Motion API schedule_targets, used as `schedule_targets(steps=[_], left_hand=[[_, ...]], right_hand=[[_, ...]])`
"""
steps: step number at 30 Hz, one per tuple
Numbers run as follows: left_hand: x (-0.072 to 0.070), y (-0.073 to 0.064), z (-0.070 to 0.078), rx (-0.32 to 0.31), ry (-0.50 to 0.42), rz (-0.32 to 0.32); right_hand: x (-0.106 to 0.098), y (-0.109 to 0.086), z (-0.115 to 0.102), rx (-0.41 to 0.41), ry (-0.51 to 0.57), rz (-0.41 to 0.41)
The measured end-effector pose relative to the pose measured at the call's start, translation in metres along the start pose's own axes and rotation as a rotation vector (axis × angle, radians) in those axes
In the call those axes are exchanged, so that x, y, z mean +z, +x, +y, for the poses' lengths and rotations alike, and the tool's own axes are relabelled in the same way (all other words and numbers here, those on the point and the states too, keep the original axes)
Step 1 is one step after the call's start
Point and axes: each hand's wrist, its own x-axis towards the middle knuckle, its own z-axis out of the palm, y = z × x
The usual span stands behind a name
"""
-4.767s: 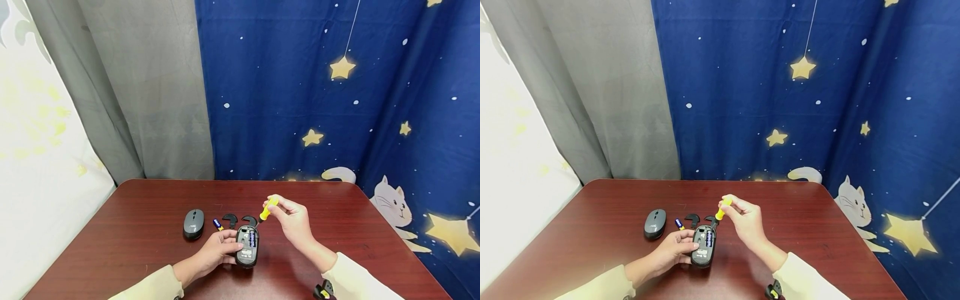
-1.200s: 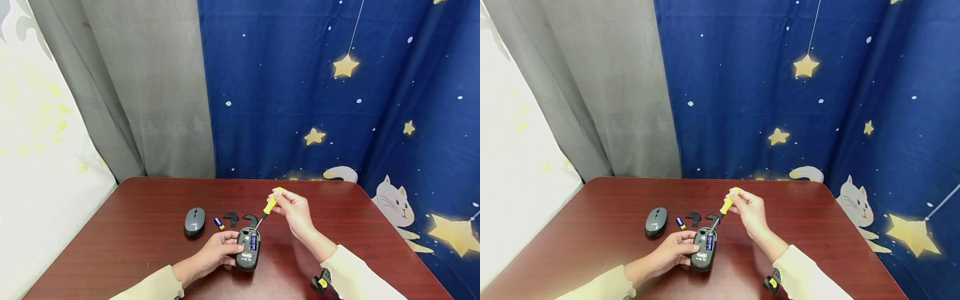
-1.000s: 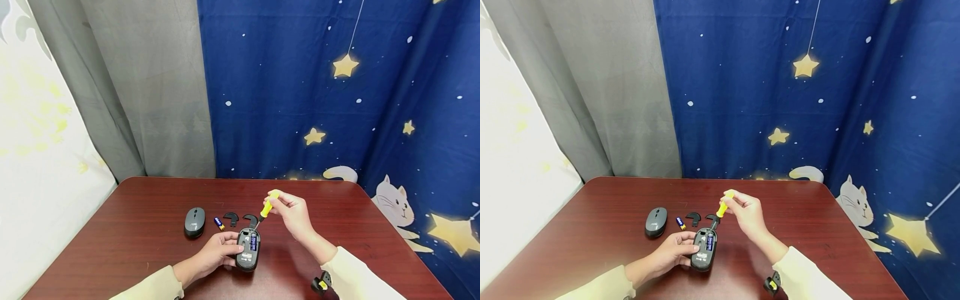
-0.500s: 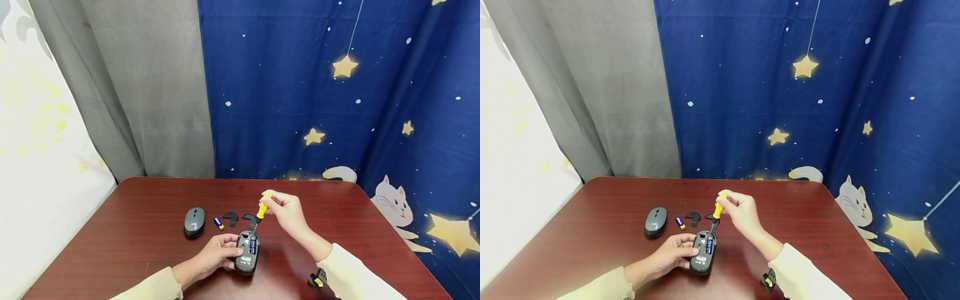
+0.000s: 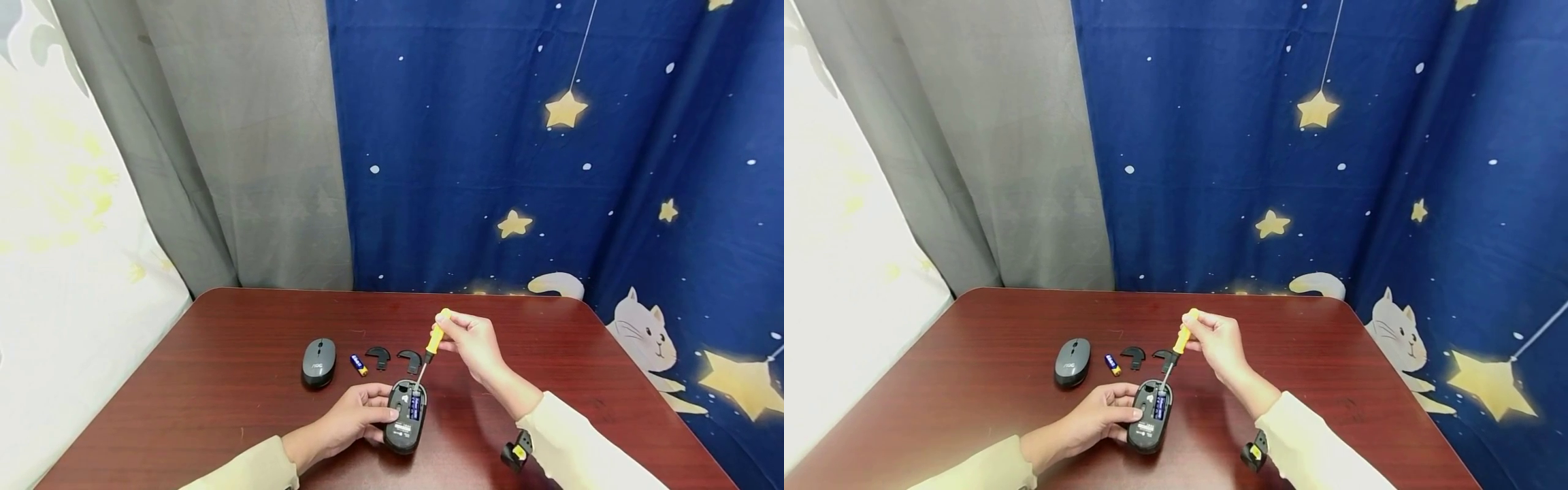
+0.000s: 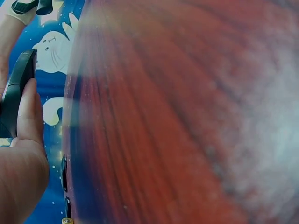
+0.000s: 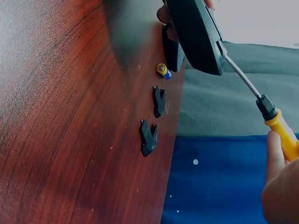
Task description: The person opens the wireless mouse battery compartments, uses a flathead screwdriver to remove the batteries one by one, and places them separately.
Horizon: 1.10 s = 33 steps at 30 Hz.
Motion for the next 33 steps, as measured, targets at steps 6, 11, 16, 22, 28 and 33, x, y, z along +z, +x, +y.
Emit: schedule_targets(steps=[6, 11, 16, 22, 28, 33], left_hand=[[0.001, 0.0, 0.001, -0.003, -0.006, -0.012], [0.001, 0.001, 0.003, 0.003, -0.011, -0.022], [0.003, 0.001, 0.005, 0.005, -0.011, -0.025], [0.003, 0.002, 0.004, -0.003, -0.017, -0.019], [0.001, 0.004, 0.003, 0.0, -0.034, -0.001], [-0.001, 0.004, 0.004, 0.002, -0.039, 0.013]], right_hand=[[-0.003, 0.006, 0.005, 0.071, 0.002, 0.039], [-0.005, 0.008, 0.008, 0.135, 0.016, 0.069], [-0.007, 0.009, 0.012, 0.2, 0.017, 0.096], [-0.008, 0.008, 0.015, 0.231, 0.035, 0.118], [-0.009, 0.007, 0.009, 0.137, 0.081, 0.106], [-0.01, 0.006, 0.004, 0.026, 0.115, 0.063]])
